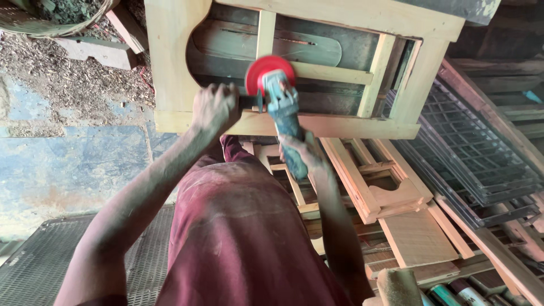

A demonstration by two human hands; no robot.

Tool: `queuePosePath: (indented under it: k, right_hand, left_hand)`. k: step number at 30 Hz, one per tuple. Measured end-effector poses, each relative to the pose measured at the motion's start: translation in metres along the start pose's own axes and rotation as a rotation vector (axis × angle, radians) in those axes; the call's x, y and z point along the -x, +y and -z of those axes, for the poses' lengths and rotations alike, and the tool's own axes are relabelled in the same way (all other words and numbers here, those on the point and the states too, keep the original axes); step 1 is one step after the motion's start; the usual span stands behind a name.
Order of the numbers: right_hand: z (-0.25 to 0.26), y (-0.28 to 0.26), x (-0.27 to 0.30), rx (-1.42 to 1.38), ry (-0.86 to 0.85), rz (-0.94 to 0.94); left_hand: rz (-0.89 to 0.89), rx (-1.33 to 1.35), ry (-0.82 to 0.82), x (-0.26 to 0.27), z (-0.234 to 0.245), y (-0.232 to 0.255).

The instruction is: The person uses an angle grinder with a sanding disc to smooth the edges and surfaces of a wooden frame. They hold the frame with one hand while operating the tool with the other, moving it along the curved and straight sections of the wood.

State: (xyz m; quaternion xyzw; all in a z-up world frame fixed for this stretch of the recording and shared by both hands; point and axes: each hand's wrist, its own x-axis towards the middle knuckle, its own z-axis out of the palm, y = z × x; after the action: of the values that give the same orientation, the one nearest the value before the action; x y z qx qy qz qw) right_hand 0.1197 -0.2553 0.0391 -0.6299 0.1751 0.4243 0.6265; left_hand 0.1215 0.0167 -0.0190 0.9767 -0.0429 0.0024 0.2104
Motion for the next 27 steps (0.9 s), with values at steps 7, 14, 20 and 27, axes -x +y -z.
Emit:
queuePosePath:
  k: [7, 14, 20, 27]
  right_hand:
    - [-0.006, 0.015, 0.035, 0.010, -0.052, 0.014]
    - [-0.016, -0.020, -0.011, -0.039, -0.034, 0.029]
    - [-0.022, -0.068, -0.047, 0.035, -0.040, 0.021]
    - [-0.032, -0.066, -0.037, -0.004, -0.049, -0.109]
  left_hand:
    - [-0.095, 0.006, -0.167, 0.030, -0.010, 0.008]
    - [-0.113, -0.003, -0.046, -0.029, 0.007, -0.026]
    - [-0.088, -0.064, -0.152, -0.088, 0.021, -0.052]
    - [-0.179, -0.077, -0.091, -0.078, 0.027, -0.055]
